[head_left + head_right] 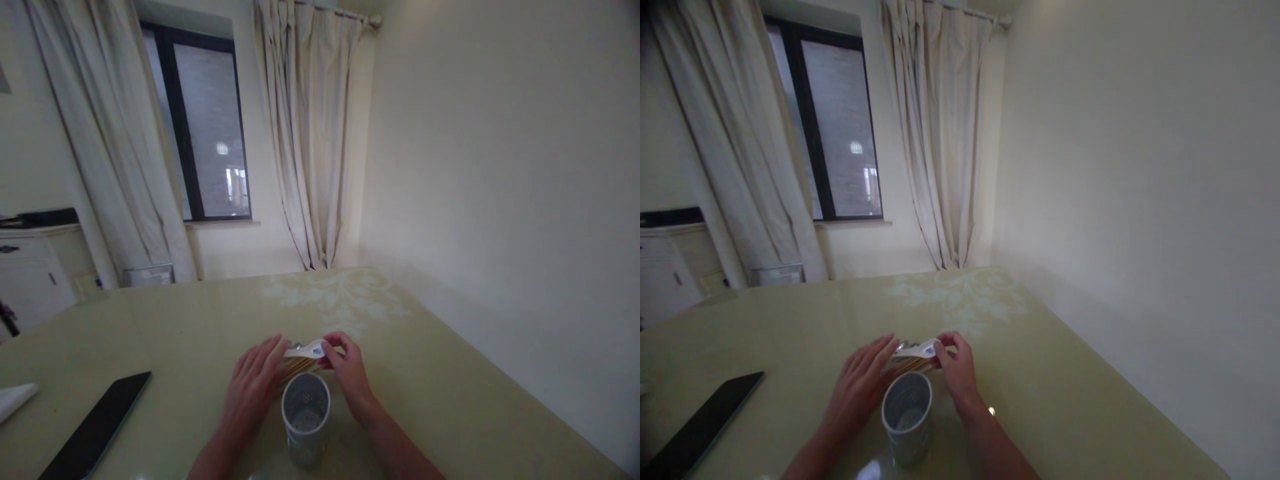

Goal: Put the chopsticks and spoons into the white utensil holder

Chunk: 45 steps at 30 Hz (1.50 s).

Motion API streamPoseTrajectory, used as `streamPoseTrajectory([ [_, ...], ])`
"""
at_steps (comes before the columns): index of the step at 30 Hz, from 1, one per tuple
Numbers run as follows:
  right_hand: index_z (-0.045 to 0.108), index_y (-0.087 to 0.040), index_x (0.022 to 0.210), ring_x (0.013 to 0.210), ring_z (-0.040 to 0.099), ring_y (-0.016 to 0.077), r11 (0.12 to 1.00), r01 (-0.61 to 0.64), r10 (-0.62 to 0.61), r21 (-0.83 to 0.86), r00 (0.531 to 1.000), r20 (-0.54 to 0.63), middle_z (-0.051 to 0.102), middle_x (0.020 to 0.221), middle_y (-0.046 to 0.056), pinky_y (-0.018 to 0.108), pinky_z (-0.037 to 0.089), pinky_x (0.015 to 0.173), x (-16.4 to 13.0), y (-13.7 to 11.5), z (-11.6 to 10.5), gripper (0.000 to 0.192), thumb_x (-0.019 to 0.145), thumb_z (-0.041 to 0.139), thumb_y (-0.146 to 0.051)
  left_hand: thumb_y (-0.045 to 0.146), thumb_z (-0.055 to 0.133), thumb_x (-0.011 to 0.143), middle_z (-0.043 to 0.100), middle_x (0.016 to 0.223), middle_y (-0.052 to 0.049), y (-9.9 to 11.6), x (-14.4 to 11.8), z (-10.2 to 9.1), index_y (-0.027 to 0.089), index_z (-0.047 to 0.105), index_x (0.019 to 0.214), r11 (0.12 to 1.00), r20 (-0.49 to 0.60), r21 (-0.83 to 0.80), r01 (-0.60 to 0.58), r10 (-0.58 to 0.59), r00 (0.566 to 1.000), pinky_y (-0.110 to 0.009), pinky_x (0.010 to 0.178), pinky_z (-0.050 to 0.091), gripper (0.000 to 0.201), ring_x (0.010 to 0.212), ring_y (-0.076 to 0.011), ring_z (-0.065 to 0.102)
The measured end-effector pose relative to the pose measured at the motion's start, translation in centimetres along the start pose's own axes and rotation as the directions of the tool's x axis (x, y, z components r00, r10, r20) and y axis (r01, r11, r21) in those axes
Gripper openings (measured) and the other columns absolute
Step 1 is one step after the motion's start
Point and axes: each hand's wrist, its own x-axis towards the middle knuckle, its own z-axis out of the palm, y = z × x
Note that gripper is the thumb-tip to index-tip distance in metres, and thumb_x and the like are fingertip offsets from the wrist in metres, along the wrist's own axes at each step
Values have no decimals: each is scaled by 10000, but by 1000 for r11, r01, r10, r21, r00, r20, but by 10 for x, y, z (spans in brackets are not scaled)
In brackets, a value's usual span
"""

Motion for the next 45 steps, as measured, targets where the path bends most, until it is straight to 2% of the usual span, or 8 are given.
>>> streamPoseTrajectory([
  [5, 756, -173, 853, 657, 751, 231, 996, -82, 79, 22, 991, 107, 753, 839, 43, 340, 609, 626, -8, 12, 12, 524, 612, 940, -601, 189, 569, 1001, 770, 1289, -73, 1, -1, 9, 337, 664, 1411, 992, 158, -47, -119, 125, 980, -390, 1025, 535, 446, 1122, -250, 722],
  [10, 775, -185, 995, 739, 772, 253, 989, -137, 130, 56, 984, 120, 774, 993, 73, 359, 607, 670, -8, 8, 4, 555, 700, 867, -645, 109, 422, 971, 778, 1117, -91, -36, -4, 2, 274, 736, 1331, 974, 137, 30, 226, -228, 964, -373, 962, 562, 505, 1046, -250, 718],
  [13, 788, -196, 967, 809, 749, 274, 987, 34, -15, -158, 993, 120, 777, 957, 85, 361, 580, 695, -3, 8, -6, 381, 783, 824, -527, 60, 371, 946, 776, 1090, -95, -53, -6, -6, 245, 759, 1291, 926, 210, 99, 365, -377, 902, -364, 978, 545, 551, 1044, -244, 713],
  [16, 800, -219, 927, 877, 704, 270, 862, 251, -155, -440, 958, 242, 774, 934, 78, 371, 551, 808, 2, 12, -15, 140, 802, 780, -279, 29, 367, 922, 777, 1117, -114, -61, -8, -8, 211, 766, 1282, 901, 288, 125, 416, -434, 854, -356, 1016, 524, 568, 1077, -243, 708],
  [21, 791, -190, 1011, 1028, 670, 275, 649, 368, -113, -666, 912, 393, 733, 1088, 108, 360, 519, 935, 5, 21, -20, 229, 786, 762, -163, 117, 390, 969, 773, 1220, -113, -66, -10, -1, 193, 777, 1267, 884, 380, 57, 465, -449, 808, -370, 1084, 504, 494, 1166, -252, 694],
  [30, 768, -196, 994, 1073, 676, 272, 448, 343, -77, -825, 935, 347, 730, 1108, 116, 342, 504, 956, 8, 27, -14, 131, 910, 667, -187, 404, 526, 1027, 681, 1472, -70, -38, -13, -2, 309, 706, 1374, 974, 290, -2, 225, -215, 933, -542, 1182, 439, 402, 1361, -303, 601],
  [34, 767, -193, 974, 925, 709, 245, 553, 320, -131, -770, 945, 299, 735, 1076, 113, 335, 530, 880, 12, 33, -16, 159, 870, 652, -157, 423, 689, 961, 661, 1504, -17, -17, -13, -1, 432, 682, 1381, 997, 329, -56, 53, -32, 944, -570, 1209, 404, 420, 1395, -303, 576],
  [45, 732, -186, 891, 721, 644, 218, 901, 298, -287, -317, 955, 80, 725, 830, 80, 318, 509, 657, 8, 4, -16, 502, 982, 548, -643, 365, 655, 992, 785, 1259, -47, -14, -12, 15, 346, 792, 1185, 988, 226, -120, 97, -68, 972, -486, 1064, 544, 238, 1194, -278, 695],
])
